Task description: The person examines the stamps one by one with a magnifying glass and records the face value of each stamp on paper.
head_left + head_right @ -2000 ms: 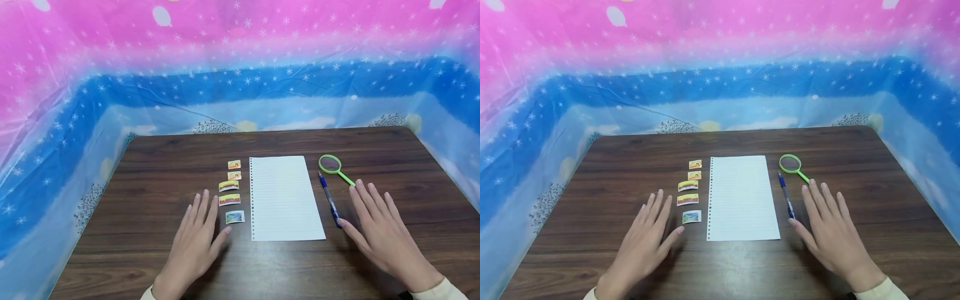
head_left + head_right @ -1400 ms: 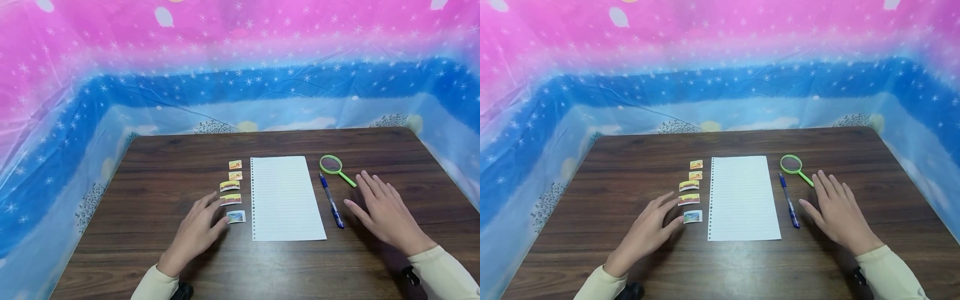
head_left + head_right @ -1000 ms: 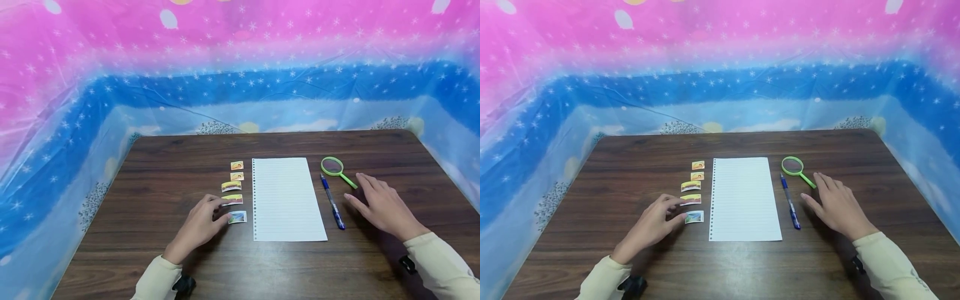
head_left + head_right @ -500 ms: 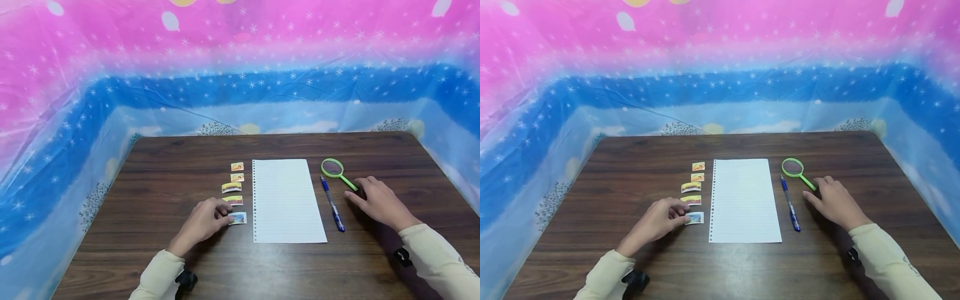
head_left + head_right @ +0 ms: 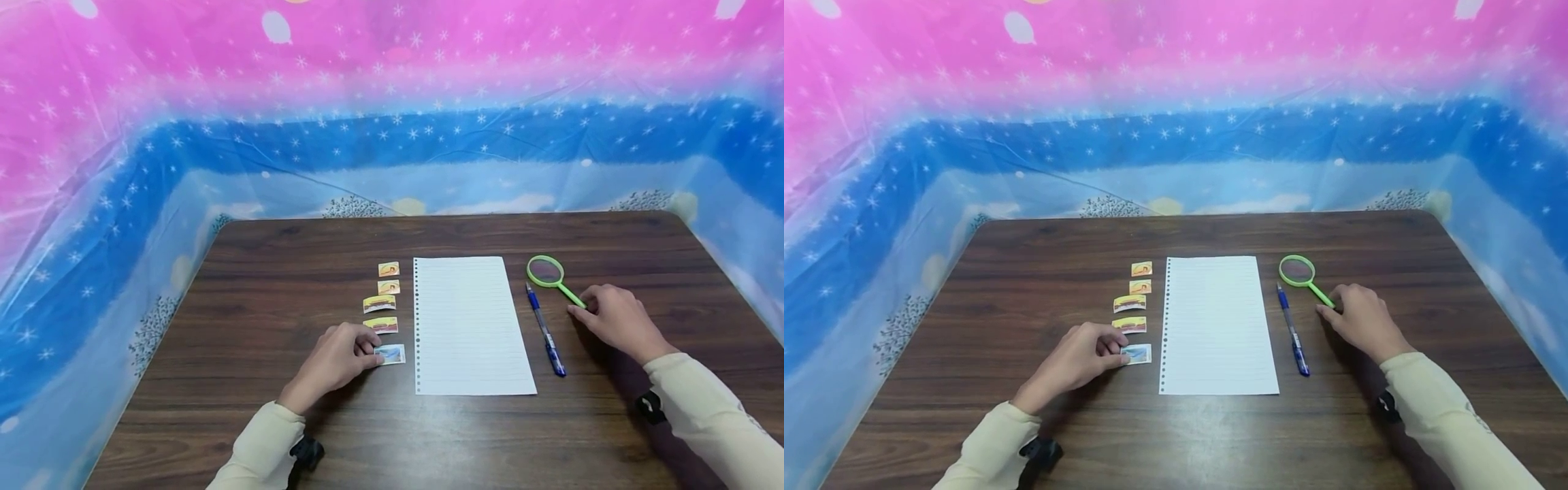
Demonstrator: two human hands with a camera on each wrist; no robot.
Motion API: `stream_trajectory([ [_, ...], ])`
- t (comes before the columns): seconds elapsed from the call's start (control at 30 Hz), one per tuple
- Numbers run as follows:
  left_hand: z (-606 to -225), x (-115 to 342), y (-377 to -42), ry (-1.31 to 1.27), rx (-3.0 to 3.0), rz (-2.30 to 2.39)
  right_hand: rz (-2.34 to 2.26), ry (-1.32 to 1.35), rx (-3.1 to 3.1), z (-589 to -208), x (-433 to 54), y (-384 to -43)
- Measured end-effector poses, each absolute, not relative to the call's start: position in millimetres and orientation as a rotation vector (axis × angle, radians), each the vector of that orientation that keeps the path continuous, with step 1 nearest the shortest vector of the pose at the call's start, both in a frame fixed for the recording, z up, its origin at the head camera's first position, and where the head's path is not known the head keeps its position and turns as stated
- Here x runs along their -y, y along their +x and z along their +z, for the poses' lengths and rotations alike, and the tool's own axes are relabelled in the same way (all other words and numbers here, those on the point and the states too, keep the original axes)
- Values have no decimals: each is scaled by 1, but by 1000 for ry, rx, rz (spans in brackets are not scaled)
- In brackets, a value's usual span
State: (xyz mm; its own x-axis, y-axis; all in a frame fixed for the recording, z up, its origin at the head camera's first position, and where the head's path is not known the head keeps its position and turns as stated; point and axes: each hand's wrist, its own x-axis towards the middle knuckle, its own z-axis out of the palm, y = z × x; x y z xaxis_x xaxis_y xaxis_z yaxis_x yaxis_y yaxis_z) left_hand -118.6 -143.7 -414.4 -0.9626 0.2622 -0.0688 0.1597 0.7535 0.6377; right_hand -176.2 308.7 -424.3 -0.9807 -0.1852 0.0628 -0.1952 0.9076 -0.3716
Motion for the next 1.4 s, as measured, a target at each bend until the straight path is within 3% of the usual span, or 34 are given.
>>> stream_trajectory([
  [0.8,-415,141,-124,306,-2778,969,765,92,3056,-424,-315,-176],
  [1.4,-415,140,-124,300,-2789,969,791,198,2939,-404,-297,-169],
])
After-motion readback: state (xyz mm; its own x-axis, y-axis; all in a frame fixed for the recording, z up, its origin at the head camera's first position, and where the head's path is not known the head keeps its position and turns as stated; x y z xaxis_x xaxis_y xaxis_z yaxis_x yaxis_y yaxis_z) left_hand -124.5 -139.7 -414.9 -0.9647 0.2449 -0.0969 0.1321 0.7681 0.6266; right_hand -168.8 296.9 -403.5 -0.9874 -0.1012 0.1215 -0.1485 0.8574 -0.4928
